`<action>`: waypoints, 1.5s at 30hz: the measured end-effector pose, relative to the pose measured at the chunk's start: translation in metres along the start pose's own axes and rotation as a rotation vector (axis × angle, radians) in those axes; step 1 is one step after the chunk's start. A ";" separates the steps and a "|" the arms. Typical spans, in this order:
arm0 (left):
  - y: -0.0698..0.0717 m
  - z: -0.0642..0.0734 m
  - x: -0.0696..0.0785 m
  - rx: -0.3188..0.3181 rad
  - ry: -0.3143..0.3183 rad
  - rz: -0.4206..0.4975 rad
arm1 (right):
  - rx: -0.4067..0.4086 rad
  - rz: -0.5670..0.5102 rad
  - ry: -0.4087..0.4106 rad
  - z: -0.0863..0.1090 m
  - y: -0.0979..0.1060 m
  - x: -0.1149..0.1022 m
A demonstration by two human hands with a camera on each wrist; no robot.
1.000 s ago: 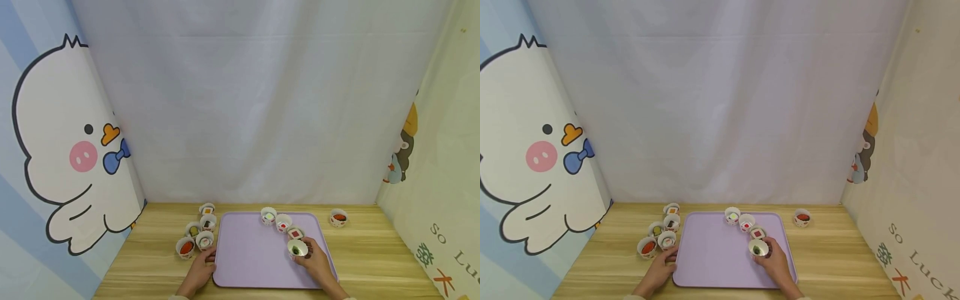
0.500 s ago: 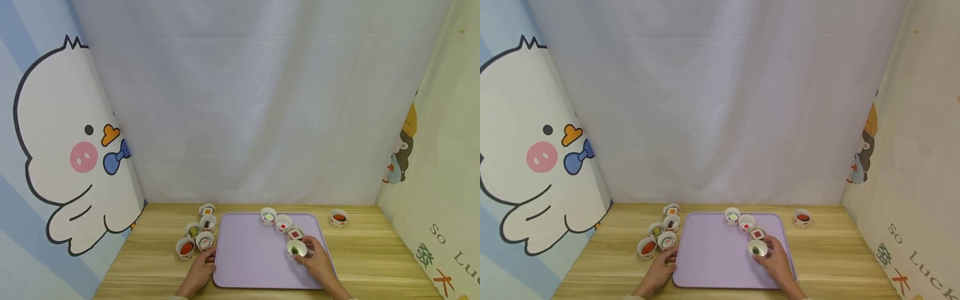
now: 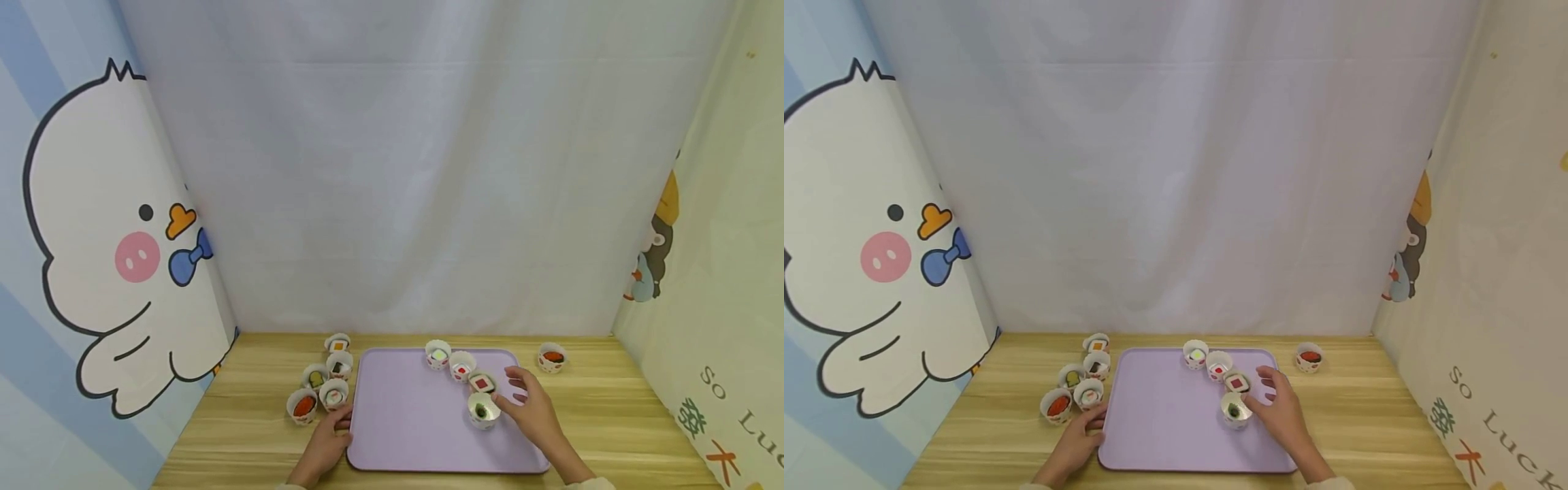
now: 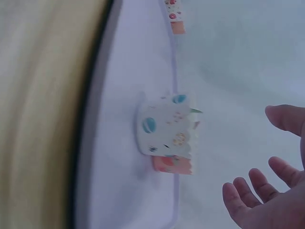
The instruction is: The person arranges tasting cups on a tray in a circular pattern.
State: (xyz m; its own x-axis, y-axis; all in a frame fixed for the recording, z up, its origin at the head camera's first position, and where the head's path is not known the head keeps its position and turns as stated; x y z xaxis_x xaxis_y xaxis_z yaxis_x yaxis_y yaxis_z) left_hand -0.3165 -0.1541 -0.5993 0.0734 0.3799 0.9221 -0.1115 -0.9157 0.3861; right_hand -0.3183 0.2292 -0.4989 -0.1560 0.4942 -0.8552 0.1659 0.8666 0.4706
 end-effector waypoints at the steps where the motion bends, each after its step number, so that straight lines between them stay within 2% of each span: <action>1: 0.000 0.000 0.000 0.000 0.001 0.001 | 0.001 0.000 0.007 -0.002 0.003 -0.002; 13: 0.001 0.000 0.002 0.005 0.005 -0.016 | 0.011 0.032 0.038 -0.017 0.035 -0.017; 23: 0.001 0.000 0.000 0.001 0.017 -0.018 | 0.090 0.045 0.086 -0.029 0.067 -0.022; 34: 0.002 -0.001 -0.001 -0.002 0.015 -0.013 | 0.081 0.043 0.005 -0.045 0.084 -0.003; 45: 0.000 -0.001 0.000 -0.012 0.000 -0.004 | 0.096 0.070 -0.090 -0.060 0.097 0.043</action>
Point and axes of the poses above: each hand's wrist, its own z-axis away from the middle knuckle, its own y-axis out of the back of the hand, x = y × z, the point moved 10 cm from there along -z, towards the middle knuckle, and after that the axes turned 2 degrees about -z, right-handed, at the moved point
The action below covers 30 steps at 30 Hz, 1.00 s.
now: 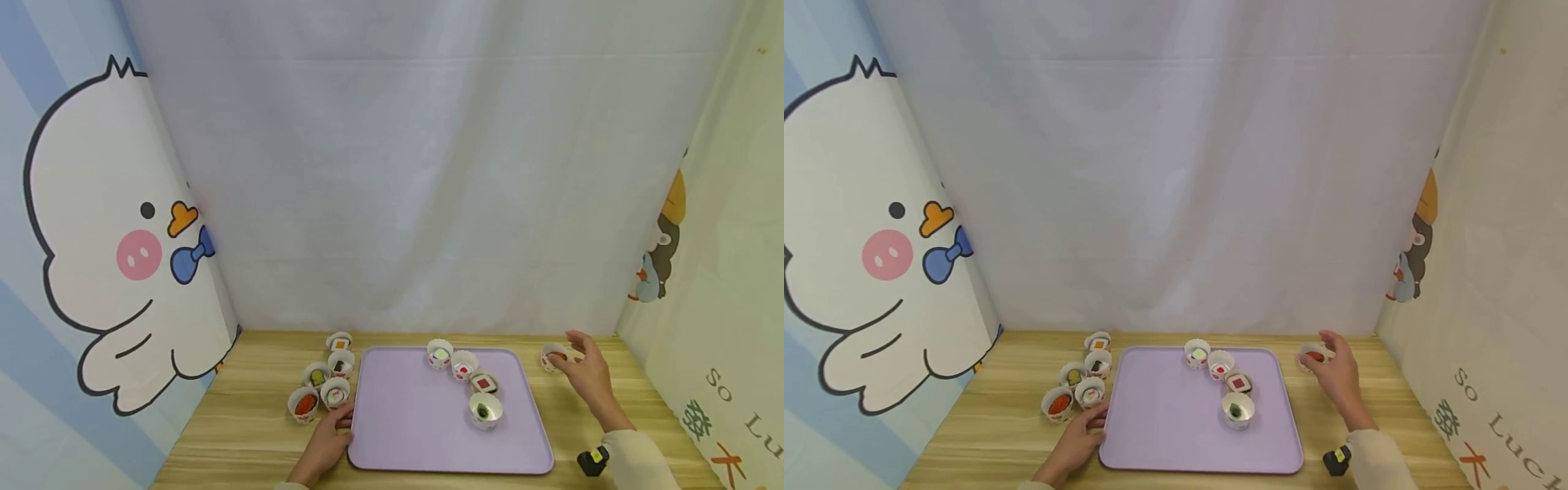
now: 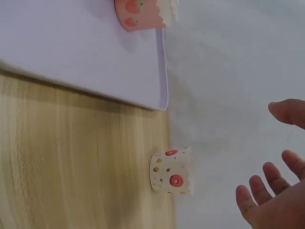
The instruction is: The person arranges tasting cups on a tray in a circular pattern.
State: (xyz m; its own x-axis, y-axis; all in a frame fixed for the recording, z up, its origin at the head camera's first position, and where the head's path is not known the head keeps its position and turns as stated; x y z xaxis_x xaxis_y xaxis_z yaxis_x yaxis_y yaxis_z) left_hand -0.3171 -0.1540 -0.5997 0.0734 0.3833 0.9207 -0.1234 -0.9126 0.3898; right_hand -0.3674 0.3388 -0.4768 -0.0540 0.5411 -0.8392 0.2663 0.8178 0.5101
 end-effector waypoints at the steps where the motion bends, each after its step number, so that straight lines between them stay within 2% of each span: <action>1: 0.000 0.000 0.000 0.002 -0.002 0.001 | 0.003 0.004 -0.012 -0.002 0.001 0.004; 7: 0.000 0.000 -0.001 0.008 0.000 -0.003 | 0.010 0.059 -0.088 -0.007 0.002 0.029; 13: -0.001 0.002 -0.002 0.000 0.011 -0.010 | -0.036 0.086 -0.153 -0.011 -0.004 0.054; 18: 0.000 0.001 -0.001 0.010 -0.007 -0.006 | -0.069 0.057 -0.184 -0.015 -0.011 0.071; 30: 0.001 0.001 0.001 -0.002 -0.015 0.013 | -0.102 -0.035 -0.201 -0.026 -0.028 0.094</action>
Point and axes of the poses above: each hand's wrist, its own z-axis away from the middle knuckle, its own y-axis out of the back of the hand, x = y × z, the point moved 10 cm from there along -z, towards the middle knuckle, and after that the axes turned 2 degrees about -z, right-handed, at the moved point
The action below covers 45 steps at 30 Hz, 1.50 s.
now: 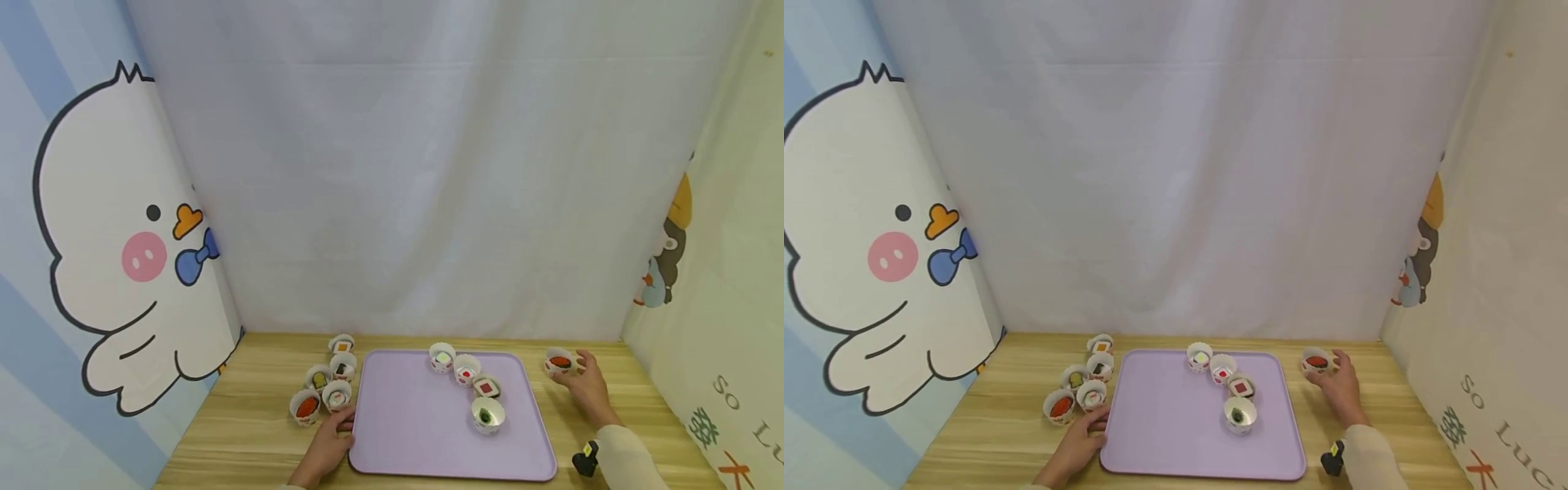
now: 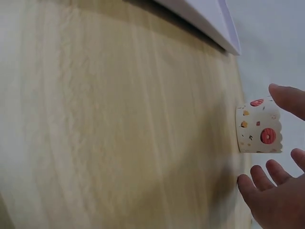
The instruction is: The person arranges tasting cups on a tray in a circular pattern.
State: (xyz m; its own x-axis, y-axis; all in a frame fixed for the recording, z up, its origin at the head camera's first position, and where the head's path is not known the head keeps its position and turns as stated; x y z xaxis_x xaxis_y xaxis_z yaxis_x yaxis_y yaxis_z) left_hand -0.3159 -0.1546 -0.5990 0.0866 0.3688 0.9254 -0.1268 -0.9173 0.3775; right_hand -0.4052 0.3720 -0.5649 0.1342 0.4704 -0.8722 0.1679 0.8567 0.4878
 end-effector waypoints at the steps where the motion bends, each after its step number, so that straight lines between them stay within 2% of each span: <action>1: 0.000 0.000 0.000 -0.002 -0.003 0.002 | 0.006 -0.003 -0.006 -0.001 -0.001 0.002; 8: -0.003 0.003 0.004 -0.011 -0.006 0.010 | 0.111 -0.056 -0.042 -0.005 -0.003 0.008; 11: -0.005 0.003 0.005 -0.014 -0.005 0.014 | 0.170 -0.061 -0.054 -0.005 0.000 0.010; 15: -0.005 0.002 0.007 -0.011 -0.019 0.019 | 0.209 -0.053 -0.063 -0.004 0.003 0.007; 21: -0.003 0.002 0.009 0.001 -0.026 0.022 | 0.218 -0.061 -0.067 0.000 0.003 0.000; 29: -0.005 0.002 0.005 -0.016 -0.015 0.019 | 0.262 -0.045 -0.067 0.001 0.007 0.005; 36: -0.007 0.001 0.000 -0.022 -0.006 0.015 | 0.223 -0.039 -0.085 0.002 0.004 0.009; 45: -0.001 0.000 0.003 -0.004 0.000 -0.006 | 0.211 -0.002 -0.066 0.006 0.007 -0.001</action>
Point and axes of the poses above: each hand's wrist, its own z-axis away from the middle knuckle, its own y-axis out of the back of the hand, x = y × z, the point moved 10 cm from there along -z, towards the middle knuckle, and after that the axes turned 2 degrees about -z, right-handed, at the moved point
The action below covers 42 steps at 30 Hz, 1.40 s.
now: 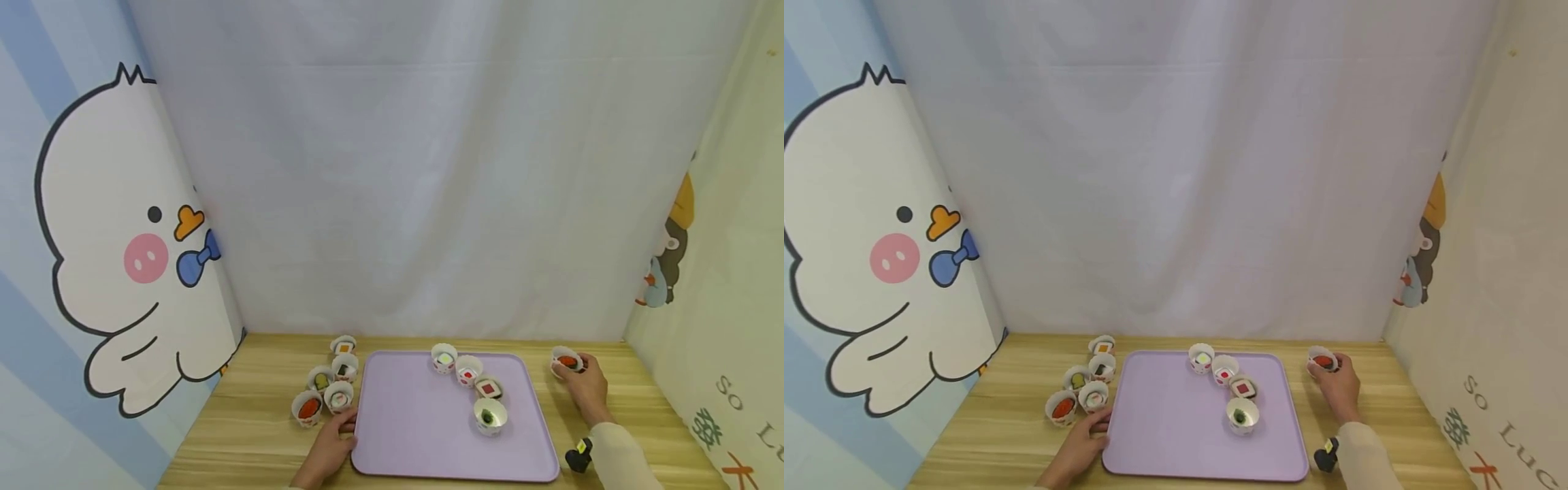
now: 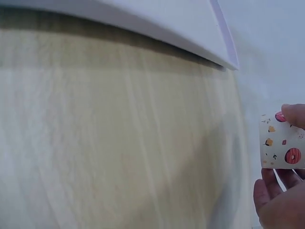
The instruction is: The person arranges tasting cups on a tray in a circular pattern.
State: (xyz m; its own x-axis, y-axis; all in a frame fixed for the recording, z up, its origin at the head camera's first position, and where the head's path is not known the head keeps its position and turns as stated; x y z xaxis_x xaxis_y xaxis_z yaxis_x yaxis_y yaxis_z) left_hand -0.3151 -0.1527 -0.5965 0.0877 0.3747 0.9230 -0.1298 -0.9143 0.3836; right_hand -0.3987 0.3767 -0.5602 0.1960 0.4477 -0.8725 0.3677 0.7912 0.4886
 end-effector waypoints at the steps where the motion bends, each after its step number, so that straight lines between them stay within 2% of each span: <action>1: 0.000 0.000 0.000 0.001 0.003 -0.001 | -0.007 0.002 0.004 0.001 0.001 -0.002; 14: 0.001 0.002 0.004 0.005 0.000 -0.008 | -0.074 0.006 0.046 0.019 0.016 -0.029; 25: 0.002 0.001 0.002 0.005 0.005 -0.014 | -0.079 -0.020 0.111 0.037 0.025 -0.052; 32: 0.001 0.002 0.002 0.005 -0.006 -0.003 | -0.129 -0.011 0.134 0.057 0.026 -0.065; 42: 0.000 0.000 -0.001 -0.006 -0.002 0.004 | -0.177 -0.007 0.130 0.084 0.015 -0.067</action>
State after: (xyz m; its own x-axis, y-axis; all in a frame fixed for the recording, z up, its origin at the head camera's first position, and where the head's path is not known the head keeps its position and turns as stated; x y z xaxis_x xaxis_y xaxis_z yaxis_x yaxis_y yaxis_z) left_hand -0.3151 -0.1528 -0.5979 0.0894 0.3705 0.9245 -0.1361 -0.9150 0.3798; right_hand -0.3296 0.3235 -0.4949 0.0708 0.4830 -0.8727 0.2006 0.8502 0.4868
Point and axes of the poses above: each hand's wrist, its own z-axis away from the middle knuckle, its own y-axis out of the back of the hand, x = y × z, the point moved 10 cm from there along -z, towards the middle knuckle, and after that the axes turned 2 degrees about -z, right-handed, at the moved point
